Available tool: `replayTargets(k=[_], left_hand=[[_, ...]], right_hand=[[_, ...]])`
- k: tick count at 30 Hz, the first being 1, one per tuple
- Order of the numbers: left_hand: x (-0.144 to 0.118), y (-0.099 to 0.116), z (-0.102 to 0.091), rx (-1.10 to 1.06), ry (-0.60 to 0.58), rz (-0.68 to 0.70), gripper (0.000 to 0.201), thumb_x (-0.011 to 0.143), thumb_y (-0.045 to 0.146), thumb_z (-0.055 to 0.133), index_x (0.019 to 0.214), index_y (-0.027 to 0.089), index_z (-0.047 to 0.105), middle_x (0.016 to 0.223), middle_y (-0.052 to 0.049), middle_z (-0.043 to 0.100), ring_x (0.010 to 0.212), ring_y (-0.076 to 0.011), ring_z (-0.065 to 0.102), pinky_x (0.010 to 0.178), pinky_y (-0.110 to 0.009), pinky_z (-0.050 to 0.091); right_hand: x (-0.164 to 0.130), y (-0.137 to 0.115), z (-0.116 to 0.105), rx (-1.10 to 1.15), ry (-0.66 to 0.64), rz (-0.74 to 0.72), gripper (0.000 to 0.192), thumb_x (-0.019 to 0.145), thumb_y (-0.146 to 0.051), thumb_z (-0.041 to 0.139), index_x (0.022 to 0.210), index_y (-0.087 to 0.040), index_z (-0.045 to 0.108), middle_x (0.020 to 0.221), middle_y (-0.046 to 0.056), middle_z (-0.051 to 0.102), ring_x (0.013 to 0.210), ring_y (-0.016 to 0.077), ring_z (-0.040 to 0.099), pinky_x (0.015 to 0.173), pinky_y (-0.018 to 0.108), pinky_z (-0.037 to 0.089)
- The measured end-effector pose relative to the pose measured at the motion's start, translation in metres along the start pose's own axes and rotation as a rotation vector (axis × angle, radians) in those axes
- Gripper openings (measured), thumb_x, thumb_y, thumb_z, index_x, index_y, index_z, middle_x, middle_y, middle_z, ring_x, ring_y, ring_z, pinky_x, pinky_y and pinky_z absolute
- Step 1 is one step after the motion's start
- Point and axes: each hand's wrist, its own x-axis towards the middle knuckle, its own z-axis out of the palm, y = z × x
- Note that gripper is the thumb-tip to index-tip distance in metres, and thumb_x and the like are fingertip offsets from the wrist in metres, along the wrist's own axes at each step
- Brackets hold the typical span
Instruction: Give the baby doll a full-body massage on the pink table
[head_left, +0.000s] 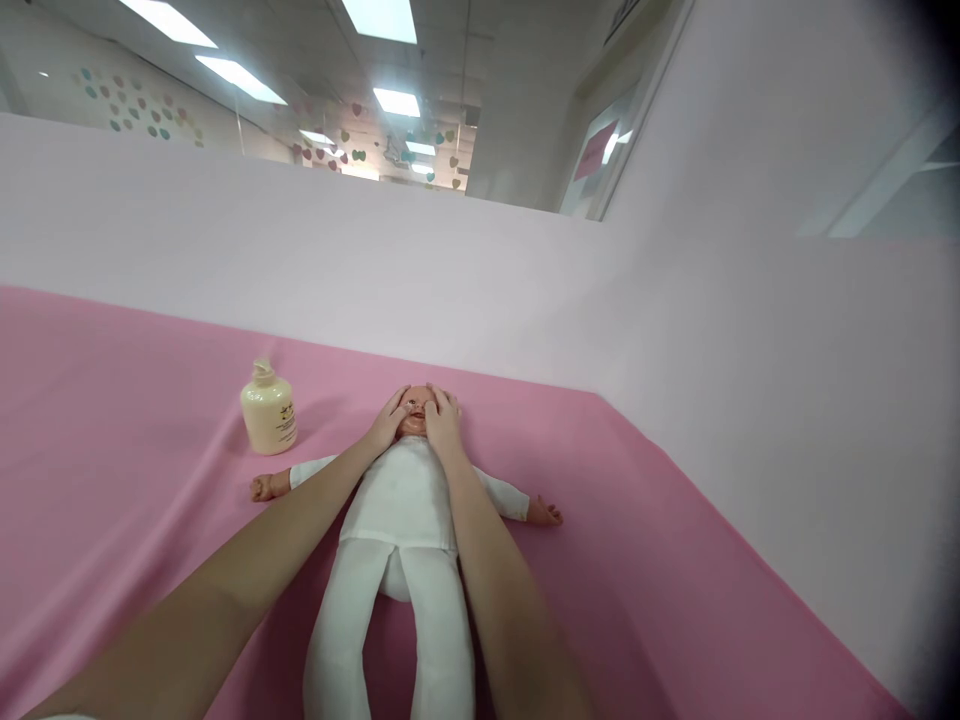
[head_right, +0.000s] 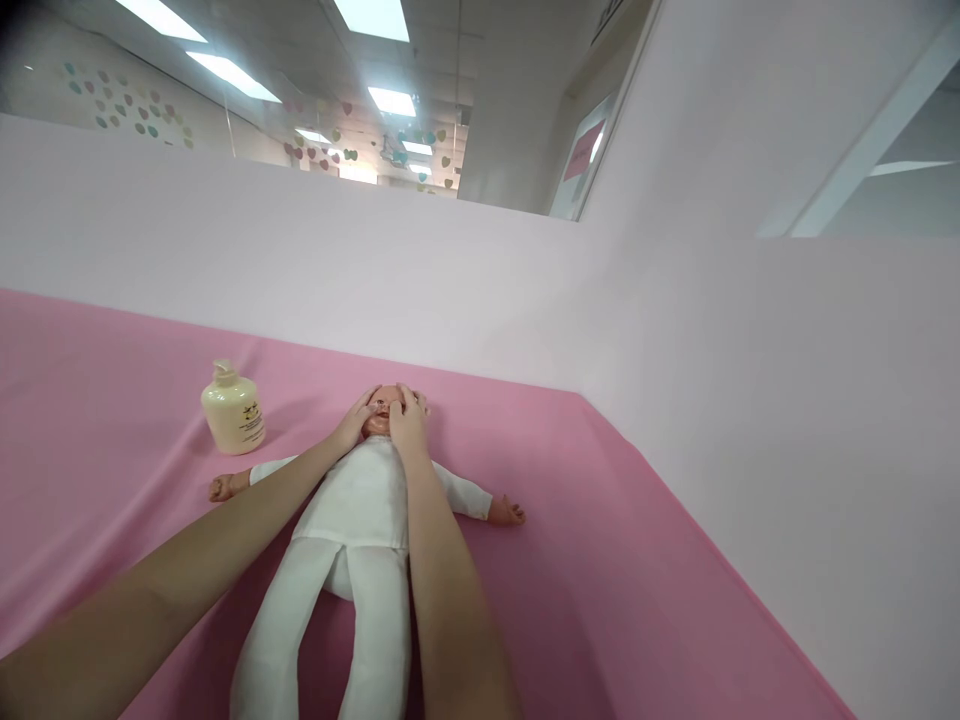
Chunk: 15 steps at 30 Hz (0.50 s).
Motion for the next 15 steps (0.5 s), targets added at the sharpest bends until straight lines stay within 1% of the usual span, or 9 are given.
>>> replayTargets(k=[3,5,7,9,11,13,15], left_hand=[[-0.006,-0.006,0.001,0.005,0.023,-0.017,0.060,0.087,0.040,0.053,0.144,0.023,0.047,0.154,-0.010,0.045,0.144,-0.0258,0.038,0.121,-0.045,0.026],[-0.010,-0.008,0.002,0.017,0.014,-0.022,0.065,0.086,0.043,0.055,0.147,0.022,0.044,0.156,-0.010,0.042,0.145,-0.0264,0.036,0.122,-0.045,0.024],[-0.012,-0.009,0.002,0.030,0.005,-0.018,0.069,0.085,0.045,0.057,0.148,0.020,0.042,0.156,-0.012,0.041,0.146,-0.0270,0.036,0.122,-0.045,0.023],[-0.014,-0.008,0.003,0.050,0.011,-0.013,0.071,0.084,0.046,0.058,0.148,0.019,0.041,0.157,-0.014,0.040,0.146,-0.0272,0.035,0.122,-0.045,0.023],[-0.016,-0.007,0.004,0.073,0.029,-0.021,0.071,0.085,0.045,0.057,0.148,0.017,0.041,0.156,-0.015,0.040,0.145,-0.0277,0.036,0.122,-0.045,0.024],[-0.018,-0.004,0.004,0.112,0.045,-0.011,0.069,0.086,0.045,0.055,0.148,0.017,0.043,0.155,-0.015,0.042,0.144,-0.0283,0.038,0.122,-0.046,0.025],[-0.020,-0.001,0.004,0.178,0.050,0.072,0.064,0.089,0.044,0.051,0.146,0.017,0.046,0.151,-0.014,0.047,0.141,-0.0279,0.041,0.121,-0.046,0.027]], right_hand=[[-0.004,0.009,-0.001,0.112,-0.004,0.113,0.056,0.089,-0.037,0.043,0.141,-0.018,0.049,0.145,0.012,0.051,0.137,0.0234,0.045,0.117,0.038,0.032],[-0.010,0.015,-0.003,0.194,-0.017,0.196,0.061,0.089,-0.045,0.046,0.142,-0.014,0.045,0.145,0.015,0.052,0.134,0.0234,0.049,0.113,0.038,0.038],[-0.017,0.019,-0.006,0.253,-0.036,0.249,0.063,0.088,-0.053,0.047,0.137,-0.013,0.049,0.138,0.016,0.059,0.126,0.0247,0.058,0.107,0.038,0.044],[-0.023,0.019,-0.009,0.265,-0.045,0.269,0.062,0.087,-0.060,0.048,0.127,-0.014,0.056,0.128,0.016,0.066,0.117,0.0259,0.064,0.101,0.038,0.048],[-0.028,0.017,-0.011,0.222,-0.026,0.268,0.059,0.086,-0.063,0.049,0.117,-0.014,0.063,0.120,0.016,0.070,0.111,0.0273,0.067,0.096,0.038,0.050],[-0.030,0.017,-0.011,0.176,0.019,0.259,0.057,0.083,-0.065,0.052,0.108,-0.015,0.065,0.112,0.016,0.072,0.105,0.0279,0.068,0.091,0.038,0.051],[-0.030,0.018,-0.009,0.165,0.069,0.223,0.054,0.082,-0.064,0.055,0.105,-0.015,0.064,0.108,0.015,0.072,0.100,0.0272,0.068,0.089,0.038,0.052]])
